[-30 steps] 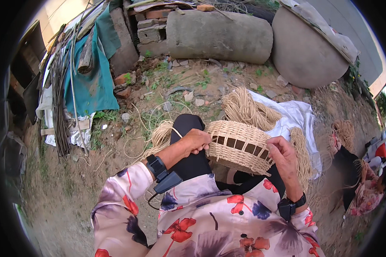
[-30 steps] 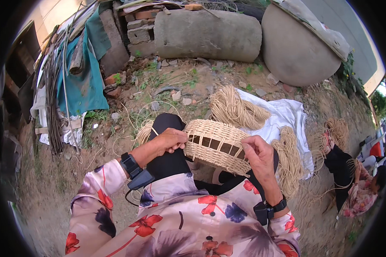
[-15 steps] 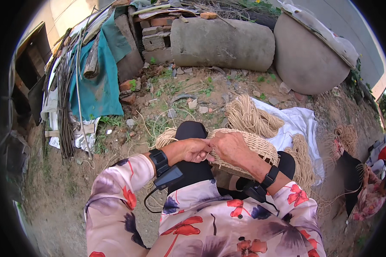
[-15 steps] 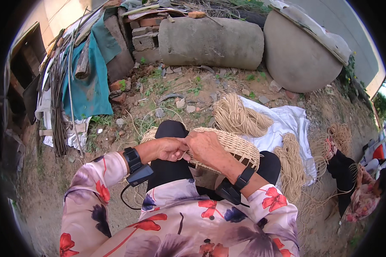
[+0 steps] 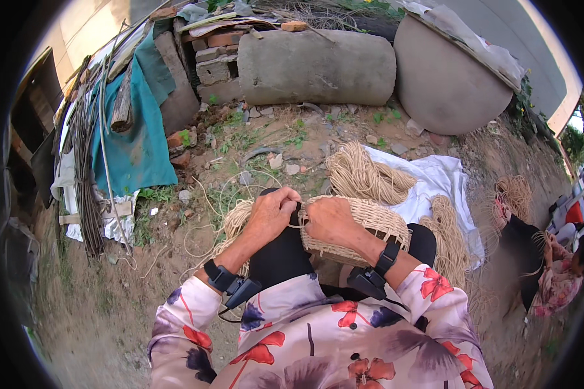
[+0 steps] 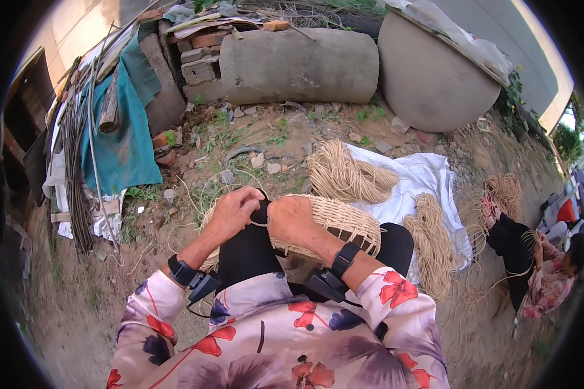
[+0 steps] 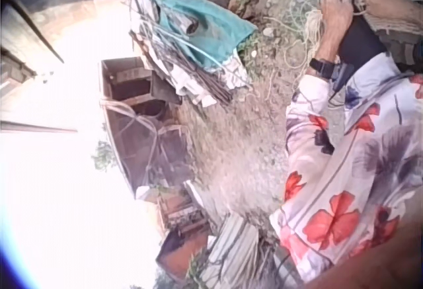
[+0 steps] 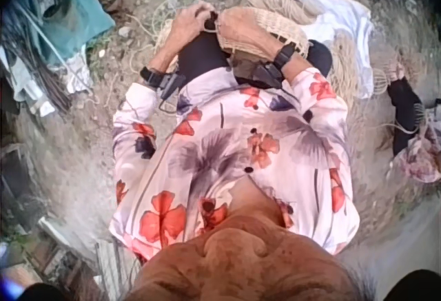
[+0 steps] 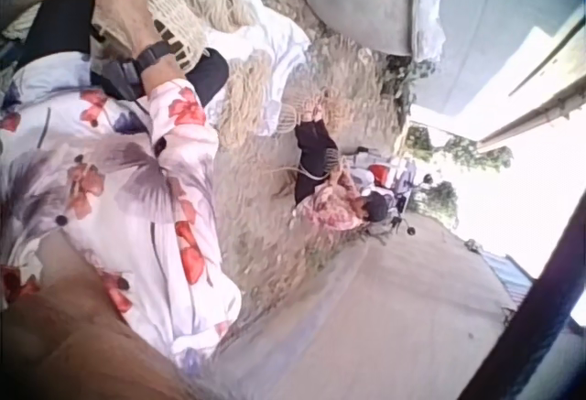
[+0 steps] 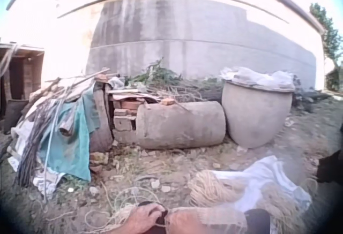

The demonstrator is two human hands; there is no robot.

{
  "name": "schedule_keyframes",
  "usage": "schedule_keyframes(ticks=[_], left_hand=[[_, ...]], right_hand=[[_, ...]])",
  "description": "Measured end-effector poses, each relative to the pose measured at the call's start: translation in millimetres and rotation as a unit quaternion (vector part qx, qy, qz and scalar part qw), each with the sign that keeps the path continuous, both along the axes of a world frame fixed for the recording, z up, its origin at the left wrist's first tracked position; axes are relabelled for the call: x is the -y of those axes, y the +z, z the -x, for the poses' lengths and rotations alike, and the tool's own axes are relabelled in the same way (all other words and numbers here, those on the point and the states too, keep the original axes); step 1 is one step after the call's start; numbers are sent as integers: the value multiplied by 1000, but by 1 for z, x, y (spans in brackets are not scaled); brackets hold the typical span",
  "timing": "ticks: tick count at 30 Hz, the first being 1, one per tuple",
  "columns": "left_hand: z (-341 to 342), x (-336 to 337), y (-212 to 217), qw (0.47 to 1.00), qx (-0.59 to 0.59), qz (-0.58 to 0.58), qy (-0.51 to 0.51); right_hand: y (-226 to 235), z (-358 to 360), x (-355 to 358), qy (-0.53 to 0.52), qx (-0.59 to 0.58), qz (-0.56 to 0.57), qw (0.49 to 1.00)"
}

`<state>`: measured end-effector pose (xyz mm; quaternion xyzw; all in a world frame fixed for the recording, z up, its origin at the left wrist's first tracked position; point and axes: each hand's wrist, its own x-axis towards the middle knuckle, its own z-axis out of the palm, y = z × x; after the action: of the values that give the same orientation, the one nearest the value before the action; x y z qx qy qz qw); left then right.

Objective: Manually weaving a basket using fibers or rattan material.

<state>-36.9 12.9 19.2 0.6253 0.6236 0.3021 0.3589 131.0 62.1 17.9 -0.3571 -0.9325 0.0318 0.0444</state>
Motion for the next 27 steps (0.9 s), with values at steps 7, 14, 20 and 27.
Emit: schedule_keyframes(ticks=[7,14,20,27], left_hand=[[-33,20,6,892,448,53,19],[-31,28,-35,969,228,-54,75],[-36,25,-37,978,123,-151,75],[-50,19,-49,961,-30,-266,73]], right_hand=[[26,-38,-25,-51,-322,490,808],[19,-77,-1,-83,-403,510,755],[11,-107,5,-123,-441,504,732],[11,-103,14,-117,-417,469,769]])
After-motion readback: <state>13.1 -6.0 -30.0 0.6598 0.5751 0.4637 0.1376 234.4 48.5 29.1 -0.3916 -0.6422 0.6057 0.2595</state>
